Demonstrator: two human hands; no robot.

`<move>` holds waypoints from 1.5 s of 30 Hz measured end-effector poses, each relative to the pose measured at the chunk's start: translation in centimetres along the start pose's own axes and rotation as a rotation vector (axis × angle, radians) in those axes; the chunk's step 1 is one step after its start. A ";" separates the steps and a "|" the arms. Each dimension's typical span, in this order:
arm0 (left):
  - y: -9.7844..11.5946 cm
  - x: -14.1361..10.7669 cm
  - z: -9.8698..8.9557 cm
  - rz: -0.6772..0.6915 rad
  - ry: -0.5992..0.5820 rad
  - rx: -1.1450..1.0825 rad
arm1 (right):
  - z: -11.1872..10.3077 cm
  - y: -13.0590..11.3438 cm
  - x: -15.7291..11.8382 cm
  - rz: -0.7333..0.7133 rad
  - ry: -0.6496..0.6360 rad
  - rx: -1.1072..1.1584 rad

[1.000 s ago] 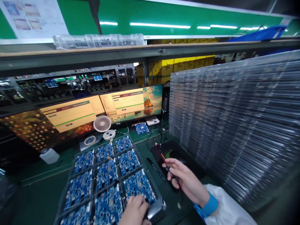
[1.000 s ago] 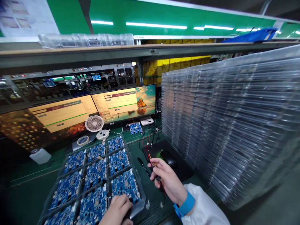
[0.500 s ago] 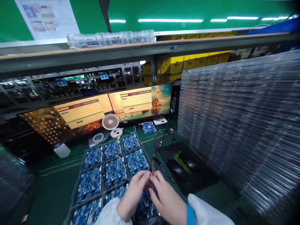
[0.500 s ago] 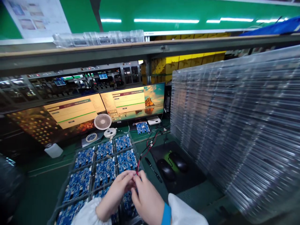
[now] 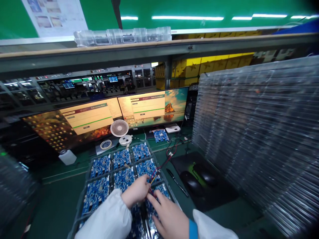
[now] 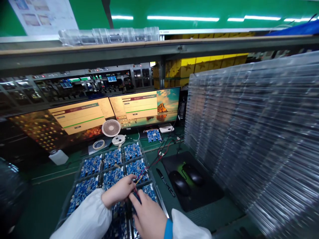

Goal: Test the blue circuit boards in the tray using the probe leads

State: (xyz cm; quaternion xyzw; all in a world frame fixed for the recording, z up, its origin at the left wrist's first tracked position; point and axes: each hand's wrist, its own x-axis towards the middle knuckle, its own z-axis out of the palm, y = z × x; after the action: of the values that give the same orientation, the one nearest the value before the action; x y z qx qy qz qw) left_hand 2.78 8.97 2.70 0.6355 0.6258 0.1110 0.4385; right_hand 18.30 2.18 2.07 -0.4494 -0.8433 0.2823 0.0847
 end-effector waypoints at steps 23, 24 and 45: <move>-9.8 -0.5 -11.3 0.241 0.153 0.346 | 2.8 4.6 5.1 -0.370 0.089 0.378; -10.6 -0.1 -11.7 0.248 0.172 0.375 | 2.9 4.7 5.3 -0.387 0.089 0.356; -14.4 13.2 -12.5 0.221 0.622 0.110 | 0.3 4.8 6.6 -0.752 0.476 -0.454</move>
State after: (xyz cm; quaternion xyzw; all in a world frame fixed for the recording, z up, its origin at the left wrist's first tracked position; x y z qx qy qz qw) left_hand -13.34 23.55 -5.38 0.6578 0.6620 0.3126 0.1770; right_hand 17.79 9.47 -1.59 -0.1732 -0.9444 -0.0690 0.2710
